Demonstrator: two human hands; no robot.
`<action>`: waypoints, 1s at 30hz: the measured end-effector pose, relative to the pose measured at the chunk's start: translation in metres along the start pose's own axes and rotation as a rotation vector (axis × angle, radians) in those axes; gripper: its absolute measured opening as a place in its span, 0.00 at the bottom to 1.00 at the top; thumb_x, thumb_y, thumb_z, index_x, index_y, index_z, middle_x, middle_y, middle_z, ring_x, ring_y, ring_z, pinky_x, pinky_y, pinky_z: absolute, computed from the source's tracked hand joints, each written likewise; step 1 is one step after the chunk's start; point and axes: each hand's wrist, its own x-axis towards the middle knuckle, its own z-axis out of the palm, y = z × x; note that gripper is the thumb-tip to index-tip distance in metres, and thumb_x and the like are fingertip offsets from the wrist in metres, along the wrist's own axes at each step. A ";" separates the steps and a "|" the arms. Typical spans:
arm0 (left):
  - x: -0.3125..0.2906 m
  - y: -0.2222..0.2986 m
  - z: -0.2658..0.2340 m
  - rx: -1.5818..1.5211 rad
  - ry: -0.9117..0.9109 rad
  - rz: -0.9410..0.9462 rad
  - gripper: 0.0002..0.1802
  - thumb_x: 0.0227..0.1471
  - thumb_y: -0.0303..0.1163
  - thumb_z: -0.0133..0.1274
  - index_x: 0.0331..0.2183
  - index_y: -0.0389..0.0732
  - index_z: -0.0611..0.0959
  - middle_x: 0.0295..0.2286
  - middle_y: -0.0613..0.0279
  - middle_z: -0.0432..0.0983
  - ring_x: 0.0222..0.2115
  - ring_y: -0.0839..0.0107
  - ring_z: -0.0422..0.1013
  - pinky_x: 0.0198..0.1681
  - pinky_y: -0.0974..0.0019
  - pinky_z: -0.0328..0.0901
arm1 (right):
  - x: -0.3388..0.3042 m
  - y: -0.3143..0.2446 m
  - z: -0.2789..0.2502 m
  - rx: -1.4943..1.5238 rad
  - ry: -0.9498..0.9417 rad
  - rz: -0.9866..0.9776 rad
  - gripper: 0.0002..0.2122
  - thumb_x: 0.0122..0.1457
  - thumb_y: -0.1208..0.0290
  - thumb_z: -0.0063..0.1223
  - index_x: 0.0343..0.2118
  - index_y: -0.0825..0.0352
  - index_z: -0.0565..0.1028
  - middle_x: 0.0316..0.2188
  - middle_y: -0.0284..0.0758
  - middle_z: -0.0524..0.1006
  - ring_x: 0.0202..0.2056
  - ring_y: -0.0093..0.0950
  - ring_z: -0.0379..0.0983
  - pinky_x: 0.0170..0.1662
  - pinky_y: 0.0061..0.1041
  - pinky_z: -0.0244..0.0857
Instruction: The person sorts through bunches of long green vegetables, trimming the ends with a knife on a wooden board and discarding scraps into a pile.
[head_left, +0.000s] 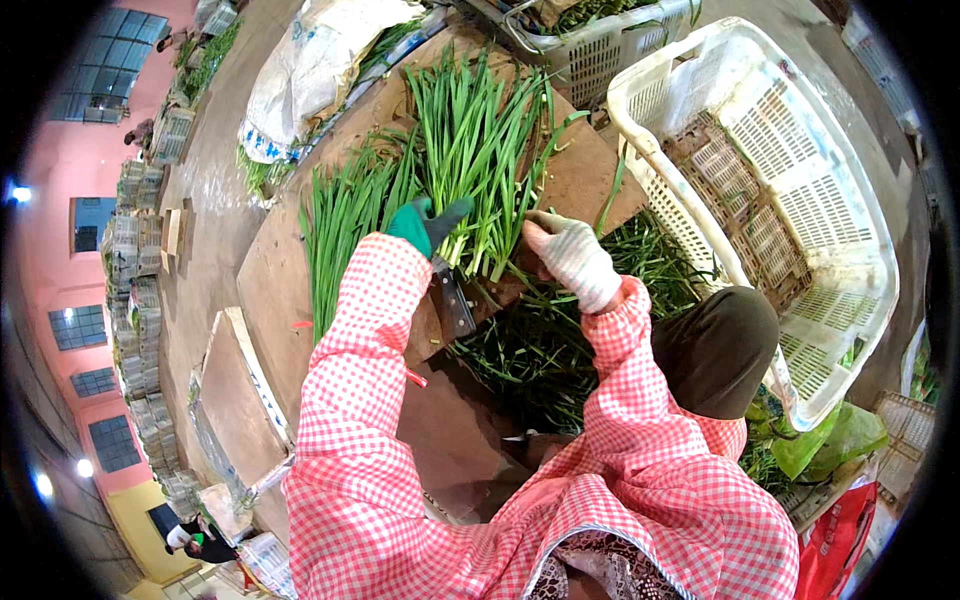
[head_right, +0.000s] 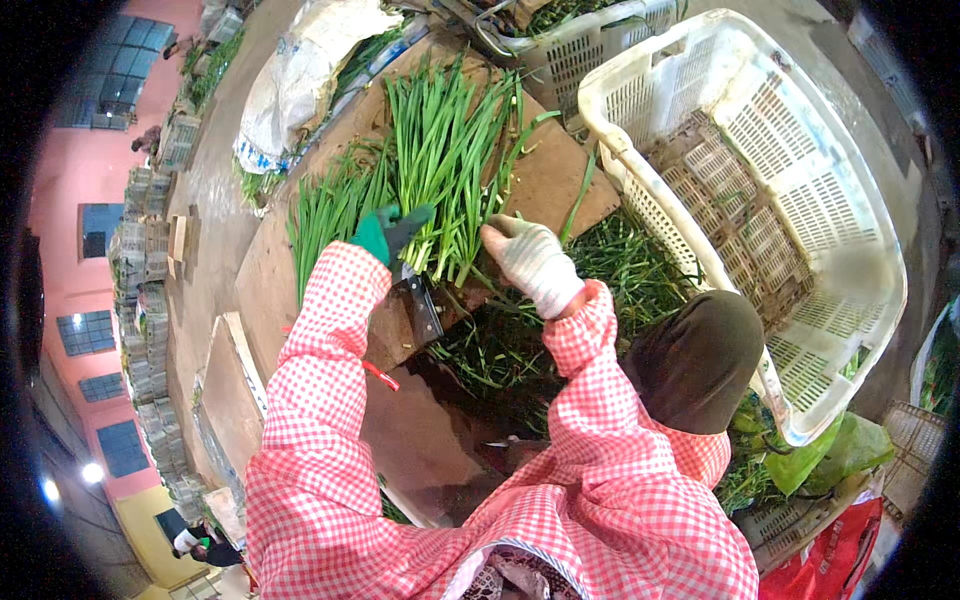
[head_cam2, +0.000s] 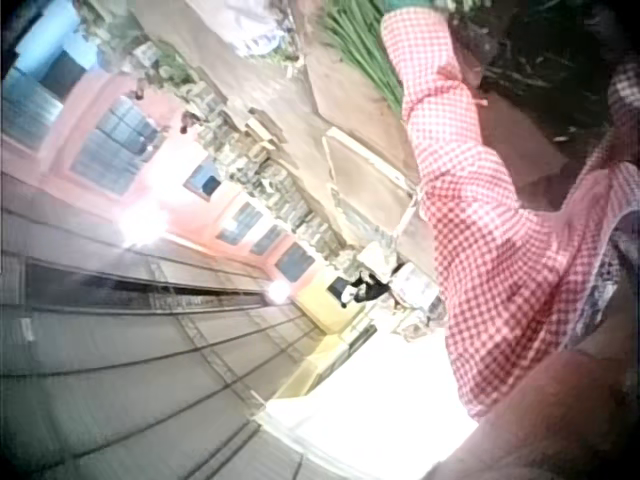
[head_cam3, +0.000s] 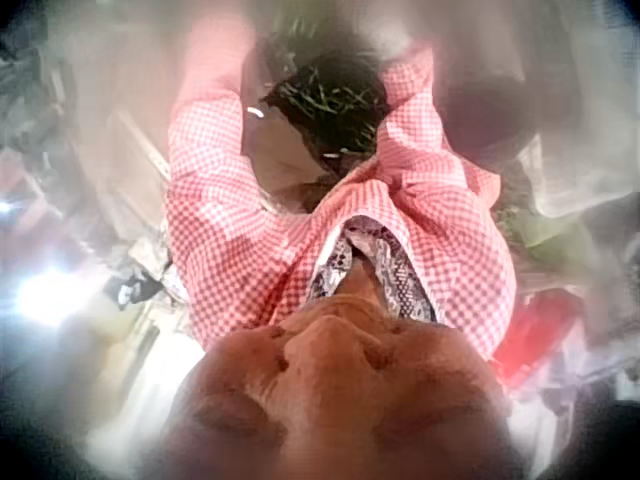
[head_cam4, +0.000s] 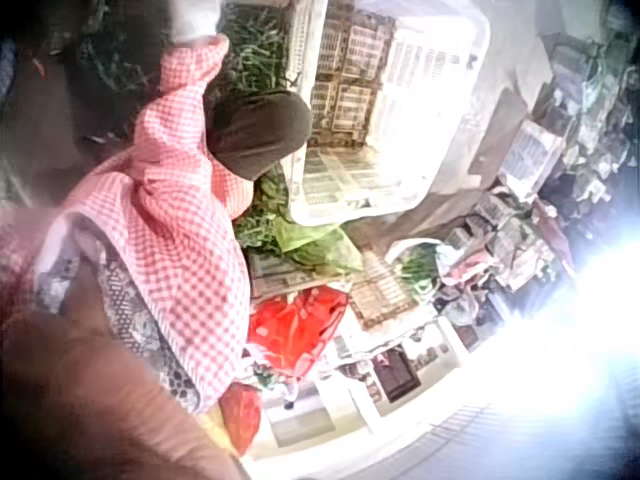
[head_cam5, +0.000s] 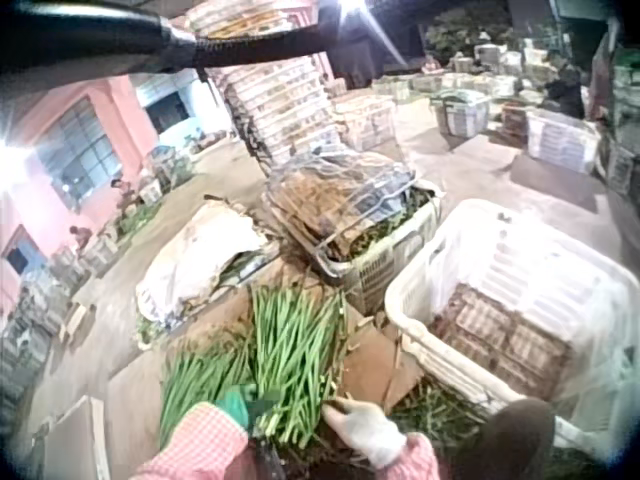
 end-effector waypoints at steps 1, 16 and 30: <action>-0.009 0.022 0.004 0.046 -0.089 0.020 0.49 0.29 0.62 0.62 0.45 0.32 0.74 0.37 0.47 0.74 0.38 0.61 0.71 0.43 0.58 0.65 | 0.004 -0.009 0.003 0.109 0.018 0.103 0.17 0.58 0.63 0.43 0.45 0.69 0.70 0.35 0.46 0.76 0.26 0.36 0.75 0.31 0.28 0.69; -0.019 0.021 0.089 -0.091 -0.422 0.533 0.23 0.38 0.32 0.60 0.40 0.39 0.76 0.36 0.59 0.76 0.37 0.65 0.72 0.43 0.63 0.67 | -0.064 0.001 -0.013 0.498 -0.022 0.252 0.14 0.50 0.70 0.45 0.38 0.67 0.77 0.20 0.32 0.76 0.16 0.19 0.69 0.21 0.19 0.62; -0.238 0.020 0.125 -0.281 -0.455 0.442 0.49 0.35 0.34 0.61 0.56 0.37 0.55 0.47 0.52 0.66 0.47 0.59 0.65 0.49 0.58 0.60 | -0.128 0.019 -0.036 0.748 0.182 0.039 0.13 0.48 0.66 0.56 0.33 0.71 0.75 0.23 0.34 0.77 0.24 0.20 0.71 0.30 0.26 0.65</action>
